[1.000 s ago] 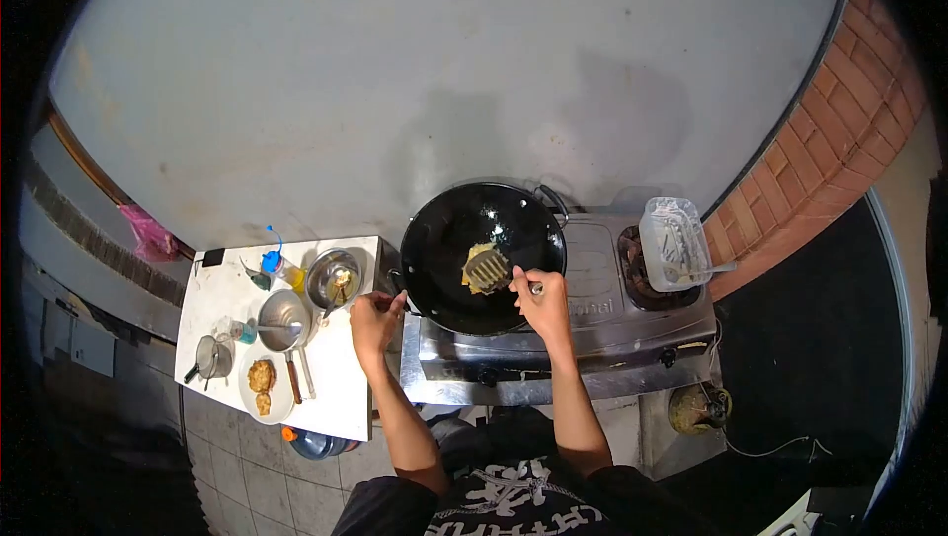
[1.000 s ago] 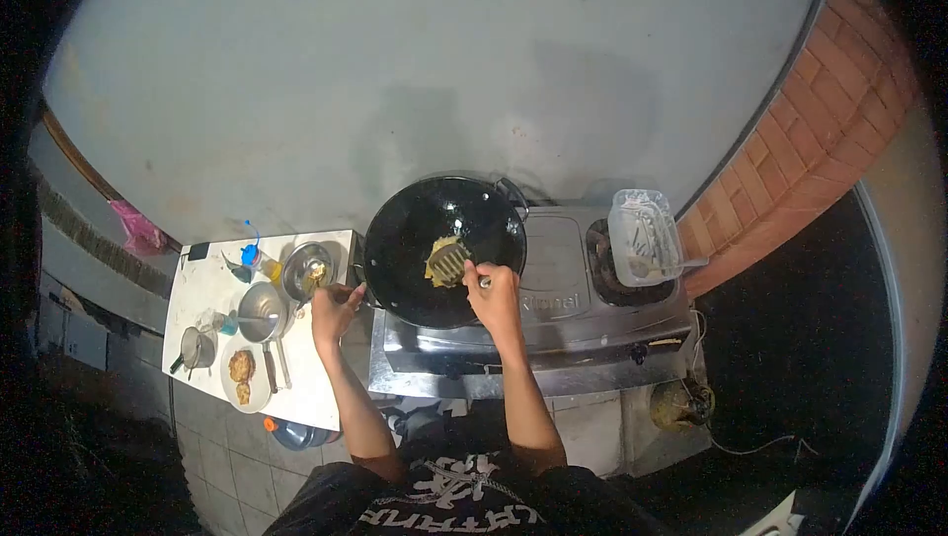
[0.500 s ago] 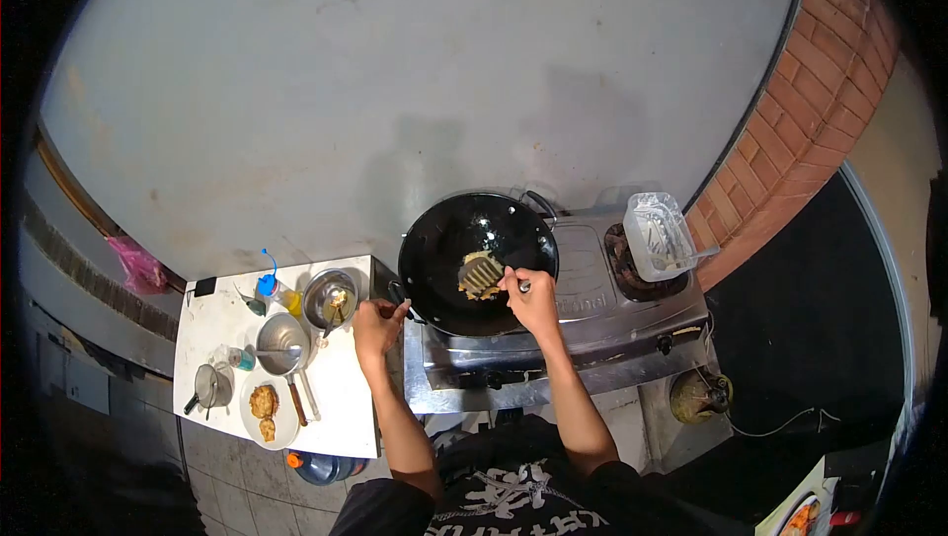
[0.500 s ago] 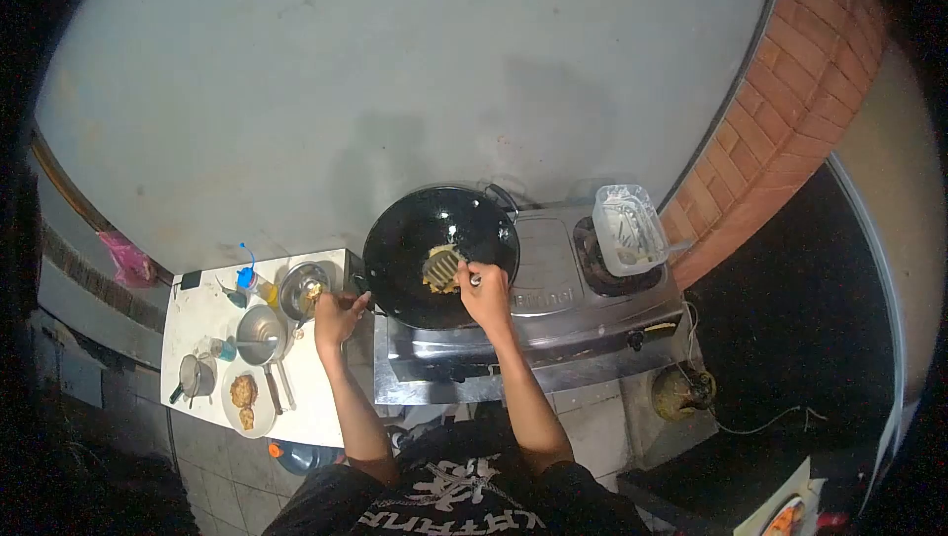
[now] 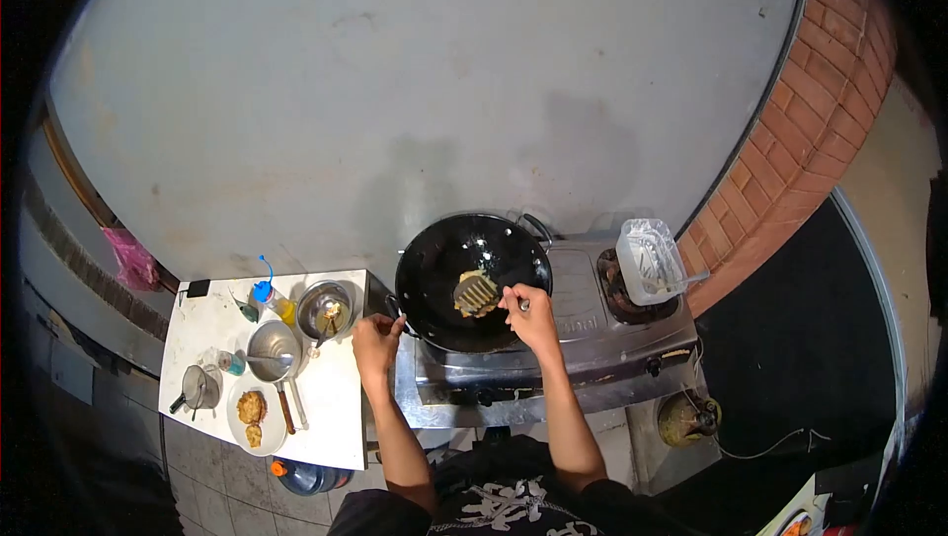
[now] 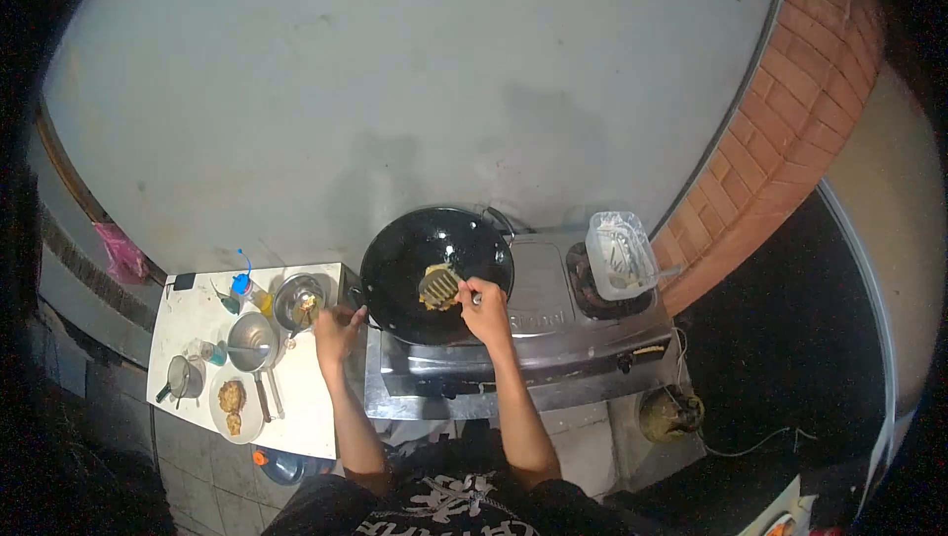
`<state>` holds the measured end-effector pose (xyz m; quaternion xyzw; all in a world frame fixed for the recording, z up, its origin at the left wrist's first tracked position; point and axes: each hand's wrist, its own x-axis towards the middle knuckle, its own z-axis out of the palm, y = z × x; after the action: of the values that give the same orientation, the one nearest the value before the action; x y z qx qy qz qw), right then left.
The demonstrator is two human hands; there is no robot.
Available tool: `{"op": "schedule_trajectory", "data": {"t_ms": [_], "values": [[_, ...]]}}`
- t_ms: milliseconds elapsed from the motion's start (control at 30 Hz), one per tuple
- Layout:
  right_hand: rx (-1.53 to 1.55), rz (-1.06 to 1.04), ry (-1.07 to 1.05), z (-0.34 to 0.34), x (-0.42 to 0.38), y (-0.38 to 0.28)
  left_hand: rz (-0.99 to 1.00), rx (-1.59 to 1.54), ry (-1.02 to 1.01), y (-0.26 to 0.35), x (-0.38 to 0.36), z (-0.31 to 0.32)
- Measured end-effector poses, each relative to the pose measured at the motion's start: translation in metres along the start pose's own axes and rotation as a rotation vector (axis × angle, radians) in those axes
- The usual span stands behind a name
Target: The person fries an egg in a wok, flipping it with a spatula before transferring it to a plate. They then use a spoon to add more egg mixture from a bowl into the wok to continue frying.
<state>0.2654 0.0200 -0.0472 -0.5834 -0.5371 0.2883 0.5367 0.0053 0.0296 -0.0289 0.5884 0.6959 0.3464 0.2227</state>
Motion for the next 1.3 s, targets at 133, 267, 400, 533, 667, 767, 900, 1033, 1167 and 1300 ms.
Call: {"op": "schedule_trajectory", "data": {"t_ms": [133,267,400,533,667,767,900,1033,1167,1300], "values": [[-0.069,0.047,-0.025,0.003,0.008,-0.009,-0.002,0.000,0.011,0.005,-0.003,-0.001],[-0.078,0.128,-0.086,0.002,0.024,-0.008,-0.037,0.057,-0.018,0.010,-0.003,-0.004],[-0.115,0.076,-0.105,0.000,0.024,-0.010,-0.025,0.112,-0.005,0.009,-0.002,-0.003],[-0.191,0.015,-0.008,0.006,0.005,-0.016,-0.017,0.087,0.021,0.006,0.000,0.000],[-0.144,-0.065,0.127,0.009,0.000,-0.029,0.000,0.072,0.061,0.004,-0.002,0.004],[0.006,-0.052,0.119,0.009,-0.002,-0.028,-0.057,0.062,0.059,-0.006,-0.003,0.009],[-0.031,-0.088,0.156,0.002,-0.002,-0.024,-0.036,0.027,0.097,0.000,-0.010,0.008],[-0.088,-0.053,0.162,-0.010,-0.008,-0.030,0.006,0.007,0.117,0.002,-0.014,0.008],[-0.093,-0.039,0.155,-0.014,-0.009,-0.025,-0.002,0.015,0.104,0.011,-0.016,0.005],[-0.055,-0.106,0.221,-0.013,-0.010,-0.023,-0.014,-0.038,0.124,0.011,-0.017,0.008]]}}
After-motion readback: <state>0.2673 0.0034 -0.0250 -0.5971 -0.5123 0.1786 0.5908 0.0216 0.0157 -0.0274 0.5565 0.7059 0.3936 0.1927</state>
